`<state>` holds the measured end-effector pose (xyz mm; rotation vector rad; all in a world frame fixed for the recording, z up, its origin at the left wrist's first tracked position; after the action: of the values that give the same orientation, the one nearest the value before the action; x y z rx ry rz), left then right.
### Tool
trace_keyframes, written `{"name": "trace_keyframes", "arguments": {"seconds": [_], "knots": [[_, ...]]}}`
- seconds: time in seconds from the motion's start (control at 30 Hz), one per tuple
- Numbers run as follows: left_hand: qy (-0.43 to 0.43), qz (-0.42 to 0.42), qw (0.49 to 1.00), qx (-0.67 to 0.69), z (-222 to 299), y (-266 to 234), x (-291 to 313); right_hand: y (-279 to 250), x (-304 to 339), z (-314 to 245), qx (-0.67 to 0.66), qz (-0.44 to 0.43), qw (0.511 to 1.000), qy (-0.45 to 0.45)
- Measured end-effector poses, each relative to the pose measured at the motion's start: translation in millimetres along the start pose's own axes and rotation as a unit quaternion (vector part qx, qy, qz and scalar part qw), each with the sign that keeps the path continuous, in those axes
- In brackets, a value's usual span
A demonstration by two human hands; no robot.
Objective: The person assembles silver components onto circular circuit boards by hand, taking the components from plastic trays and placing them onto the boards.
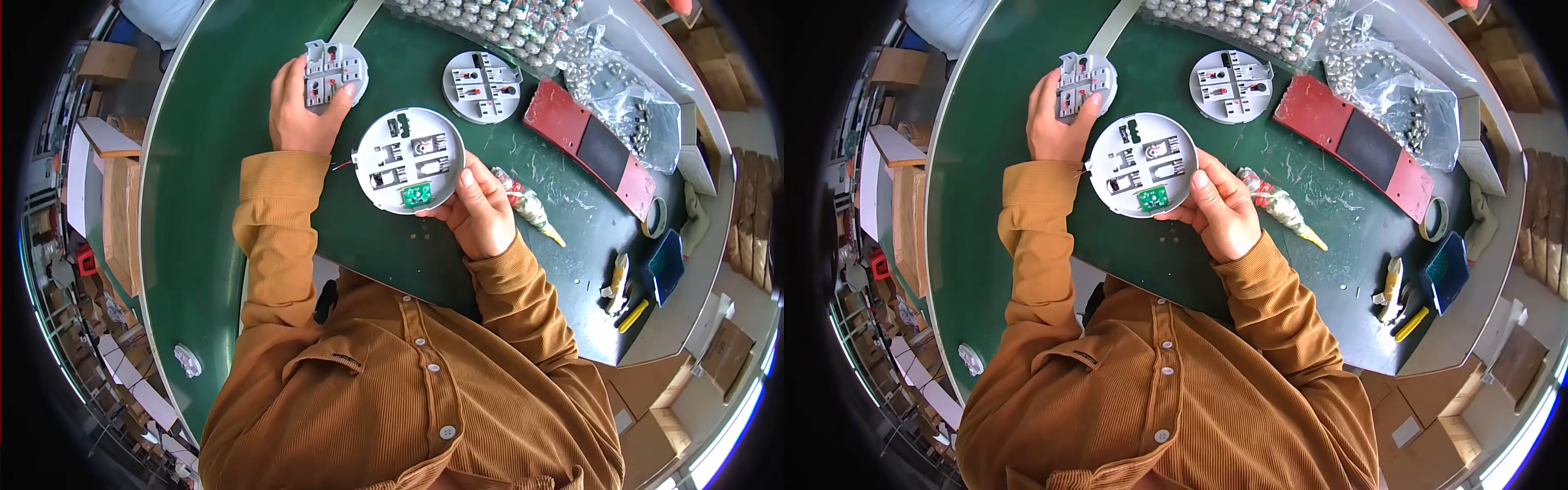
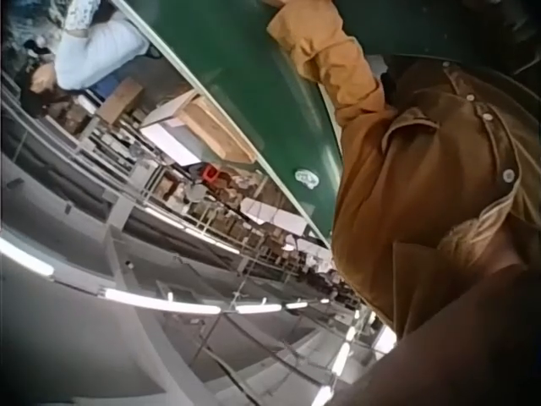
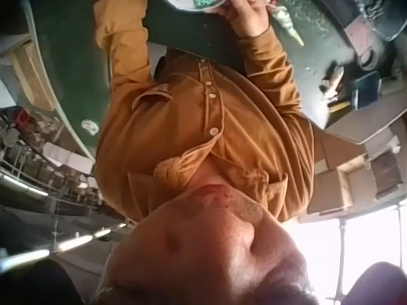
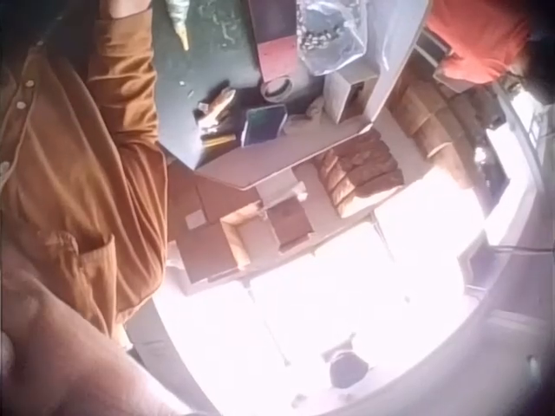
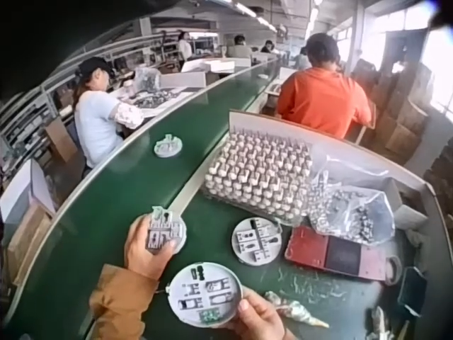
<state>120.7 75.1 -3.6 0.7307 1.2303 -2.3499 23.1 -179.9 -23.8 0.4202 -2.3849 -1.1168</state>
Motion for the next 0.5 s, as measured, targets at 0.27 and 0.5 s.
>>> {"name": "trace_keyframes", "arguments": {"seconds": [0.27,0.5], "knots": [[0.008,-0.054,0.999,0.000,-0.6,7.1,2.3,2.2,1.8,-0.5,-0.005,0.001,1.000,-0.002],[0.002,-0.091,0.996,-0.020,0.8,7.9,2.1,-1.1,1.5,0.8,-0.006,-0.003,1.000,-0.007]]}}
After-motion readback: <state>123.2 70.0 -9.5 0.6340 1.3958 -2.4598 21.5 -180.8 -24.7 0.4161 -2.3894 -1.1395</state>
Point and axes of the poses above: each hand's wrist, its own x-axis away from the middle knuckle, its own y-axis out of the palm, z = x × y, the point moved 4 cm from there along -x, towards the middle knuckle, and after that the axes turned 8 degrees about y, right-handed, at the moved point
